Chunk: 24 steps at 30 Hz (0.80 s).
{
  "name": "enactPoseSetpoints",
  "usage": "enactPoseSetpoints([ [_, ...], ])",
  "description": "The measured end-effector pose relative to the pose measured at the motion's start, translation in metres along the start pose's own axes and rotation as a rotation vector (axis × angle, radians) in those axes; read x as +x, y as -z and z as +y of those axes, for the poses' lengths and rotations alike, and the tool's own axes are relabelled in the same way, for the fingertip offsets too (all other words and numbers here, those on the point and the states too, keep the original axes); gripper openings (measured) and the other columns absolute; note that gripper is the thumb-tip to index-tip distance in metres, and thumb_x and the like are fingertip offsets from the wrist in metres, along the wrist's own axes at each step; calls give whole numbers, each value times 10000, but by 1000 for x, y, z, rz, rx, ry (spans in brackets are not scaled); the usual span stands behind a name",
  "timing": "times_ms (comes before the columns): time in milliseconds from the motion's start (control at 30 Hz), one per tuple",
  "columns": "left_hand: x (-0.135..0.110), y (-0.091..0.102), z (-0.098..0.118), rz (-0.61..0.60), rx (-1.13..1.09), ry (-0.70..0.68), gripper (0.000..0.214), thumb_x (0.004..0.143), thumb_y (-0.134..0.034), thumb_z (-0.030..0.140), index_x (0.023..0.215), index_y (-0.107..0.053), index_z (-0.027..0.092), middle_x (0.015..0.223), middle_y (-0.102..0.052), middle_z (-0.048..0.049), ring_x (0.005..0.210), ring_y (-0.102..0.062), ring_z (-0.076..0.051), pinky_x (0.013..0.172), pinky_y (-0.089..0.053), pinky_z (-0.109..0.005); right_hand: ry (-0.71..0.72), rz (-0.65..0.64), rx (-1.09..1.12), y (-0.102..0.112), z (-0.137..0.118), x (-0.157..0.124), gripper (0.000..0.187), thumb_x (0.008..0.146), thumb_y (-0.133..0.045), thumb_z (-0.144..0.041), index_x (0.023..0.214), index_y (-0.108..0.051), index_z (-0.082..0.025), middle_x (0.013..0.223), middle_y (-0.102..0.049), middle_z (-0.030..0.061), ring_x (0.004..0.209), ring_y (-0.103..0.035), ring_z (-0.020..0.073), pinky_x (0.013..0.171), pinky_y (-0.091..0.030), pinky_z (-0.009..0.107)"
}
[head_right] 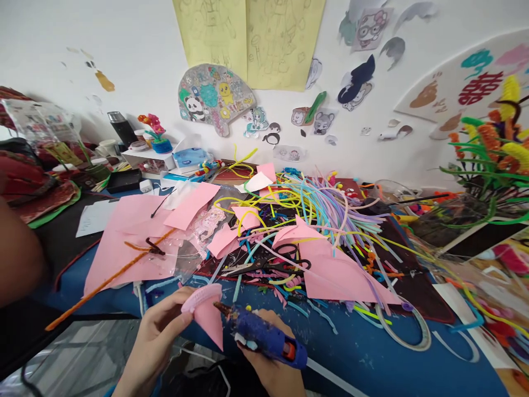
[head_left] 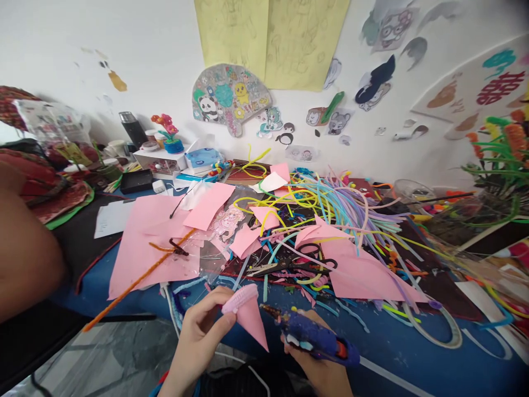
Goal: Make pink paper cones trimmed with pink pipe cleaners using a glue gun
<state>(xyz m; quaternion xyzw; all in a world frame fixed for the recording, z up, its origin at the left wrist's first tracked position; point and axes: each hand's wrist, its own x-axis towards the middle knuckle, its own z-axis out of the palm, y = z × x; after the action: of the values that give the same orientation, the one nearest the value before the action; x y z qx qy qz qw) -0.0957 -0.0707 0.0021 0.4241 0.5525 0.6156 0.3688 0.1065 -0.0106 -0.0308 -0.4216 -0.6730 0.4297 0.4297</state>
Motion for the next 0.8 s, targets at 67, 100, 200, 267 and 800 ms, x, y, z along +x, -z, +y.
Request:
enactPoseSetpoints([
  [67,1,6,-1,-6,2,-17,86,850,-671,258,812,-734,212,790,-661,-26,803,-590,-199,788,-465,-278,-8,-75,80,0,-3,2,267,808,-677,-491,709,-658,-244,648,-687,-7,579,-645,197,573,-548,291],
  [100,1,8,-1,-8,7,-24,84,849,-672,258,807,-729,214,790,-652,-24,806,-582,-199,790,-459,-279,0,-106,94,-1,-4,4,256,804,-681,-475,697,-652,-245,635,-681,-12,564,-636,191,559,-536,284],
  [200,1,13,0,-7,20,-51,92,853,-665,271,793,-712,220,769,-623,-15,805,-564,-200,794,-440,-284,23,-186,25,-5,-5,7,190,794,-691,-334,647,-625,-233,604,-661,-22,538,-617,167,523,-496,250],
  [267,-1,13,2,-15,36,-67,108,857,-658,283,780,-702,220,745,-608,-10,787,-553,-196,794,-428,-288,43,-235,-38,-8,-4,7,177,759,-706,-249,620,-600,-221,572,-639,-33,511,-599,150,496,-469,229],
  [800,-3,10,11,4,109,-110,118,847,-657,279,765,-705,210,715,-636,-23,732,-572,-202,770,-436,-305,165,-182,-96,-14,-11,10,246,808,-628,-238,584,-532,-218,568,-592,-28,502,-567,140,492,-432,230],
])
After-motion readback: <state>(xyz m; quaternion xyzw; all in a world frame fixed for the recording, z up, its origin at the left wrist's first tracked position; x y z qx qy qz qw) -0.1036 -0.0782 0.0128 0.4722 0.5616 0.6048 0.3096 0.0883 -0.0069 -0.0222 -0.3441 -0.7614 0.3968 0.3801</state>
